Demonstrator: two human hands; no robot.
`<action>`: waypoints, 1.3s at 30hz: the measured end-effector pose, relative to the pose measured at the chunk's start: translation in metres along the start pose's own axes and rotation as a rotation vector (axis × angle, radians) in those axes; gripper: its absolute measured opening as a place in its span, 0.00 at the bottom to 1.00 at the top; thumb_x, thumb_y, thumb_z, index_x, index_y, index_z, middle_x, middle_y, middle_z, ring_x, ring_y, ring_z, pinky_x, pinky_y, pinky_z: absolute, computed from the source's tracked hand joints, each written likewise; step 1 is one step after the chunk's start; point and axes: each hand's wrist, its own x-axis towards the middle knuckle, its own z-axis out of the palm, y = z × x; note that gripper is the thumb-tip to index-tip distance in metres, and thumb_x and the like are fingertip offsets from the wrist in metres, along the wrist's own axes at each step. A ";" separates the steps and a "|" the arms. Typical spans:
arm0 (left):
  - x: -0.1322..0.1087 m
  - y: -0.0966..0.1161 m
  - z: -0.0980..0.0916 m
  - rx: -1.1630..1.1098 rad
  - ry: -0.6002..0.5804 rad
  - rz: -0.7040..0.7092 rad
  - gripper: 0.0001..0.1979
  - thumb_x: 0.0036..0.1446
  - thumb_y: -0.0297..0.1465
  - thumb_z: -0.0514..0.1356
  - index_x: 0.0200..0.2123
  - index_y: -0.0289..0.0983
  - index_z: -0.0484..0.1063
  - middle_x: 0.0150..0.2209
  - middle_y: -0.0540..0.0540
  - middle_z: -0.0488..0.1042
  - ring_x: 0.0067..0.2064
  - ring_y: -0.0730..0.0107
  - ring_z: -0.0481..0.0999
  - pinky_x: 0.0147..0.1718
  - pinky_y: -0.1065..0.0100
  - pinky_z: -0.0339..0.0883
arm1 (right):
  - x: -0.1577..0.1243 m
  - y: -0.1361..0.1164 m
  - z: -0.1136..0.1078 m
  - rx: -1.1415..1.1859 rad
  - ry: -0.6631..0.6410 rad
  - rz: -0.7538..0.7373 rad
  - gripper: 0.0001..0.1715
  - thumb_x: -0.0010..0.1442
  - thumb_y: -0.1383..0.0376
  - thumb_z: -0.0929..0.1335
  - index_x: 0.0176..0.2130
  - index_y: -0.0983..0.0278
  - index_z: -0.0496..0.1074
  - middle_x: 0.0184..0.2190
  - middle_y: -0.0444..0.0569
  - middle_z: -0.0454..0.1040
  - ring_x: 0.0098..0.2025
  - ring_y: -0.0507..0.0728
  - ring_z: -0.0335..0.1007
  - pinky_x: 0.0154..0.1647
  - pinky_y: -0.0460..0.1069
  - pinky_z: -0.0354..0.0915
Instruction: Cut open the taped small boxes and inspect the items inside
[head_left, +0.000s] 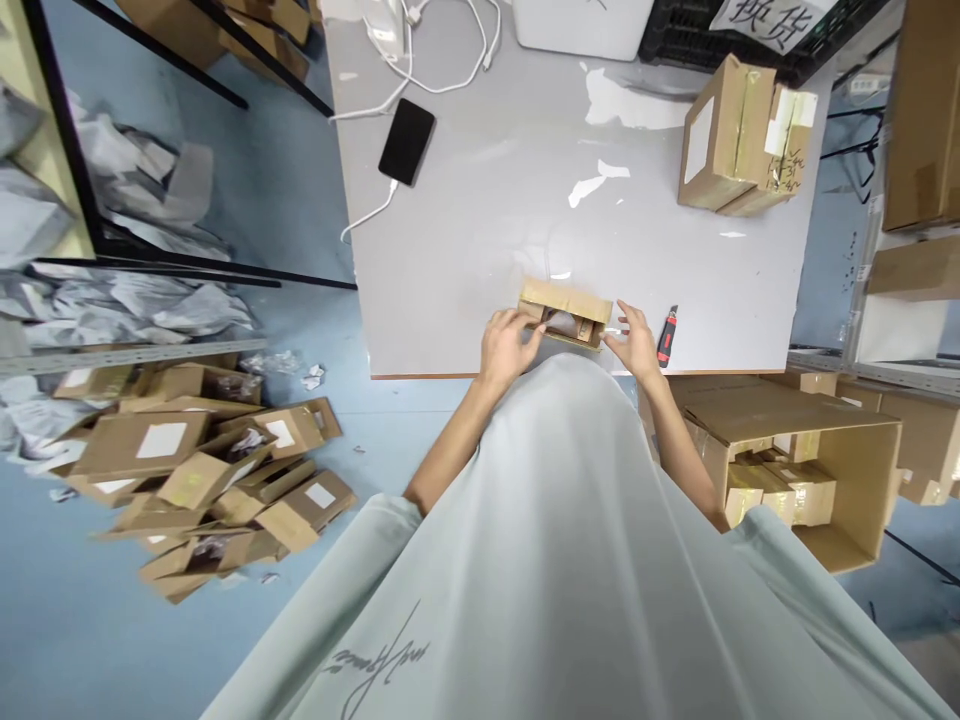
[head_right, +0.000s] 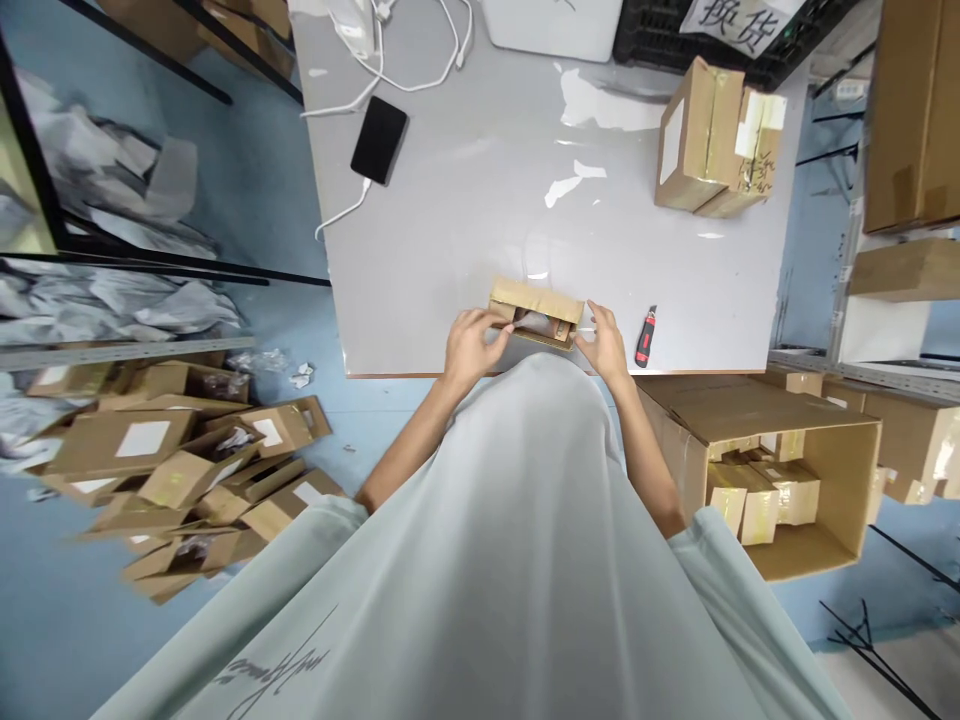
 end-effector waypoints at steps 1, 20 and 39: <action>0.000 -0.004 0.000 -0.002 0.014 -0.035 0.11 0.74 0.38 0.64 0.51 0.41 0.84 0.54 0.37 0.83 0.61 0.45 0.79 0.67 0.47 0.73 | 0.002 -0.002 0.001 -0.026 0.008 -0.031 0.43 0.67 0.57 0.76 0.76 0.55 0.71 0.74 0.60 0.73 0.65 0.68 0.79 0.66 0.66 0.80; -0.018 -0.021 0.018 -0.067 -0.098 -0.056 0.32 0.65 0.29 0.70 0.70 0.45 0.72 0.80 0.35 0.61 0.80 0.40 0.68 0.77 0.40 0.69 | 0.084 -0.016 0.014 -0.131 0.076 0.002 0.30 0.75 0.59 0.69 0.70 0.67 0.74 0.57 0.63 0.85 0.55 0.69 0.82 0.66 0.63 0.74; 0.064 0.037 0.056 0.368 -0.584 0.227 0.24 0.74 0.29 0.61 0.69 0.32 0.77 0.71 0.29 0.76 0.72 0.43 0.75 0.72 0.51 0.70 | 0.039 -0.002 0.028 -0.212 0.100 -0.020 0.29 0.75 0.63 0.67 0.71 0.62 0.74 0.74 0.64 0.71 0.69 0.69 0.76 0.73 0.64 0.73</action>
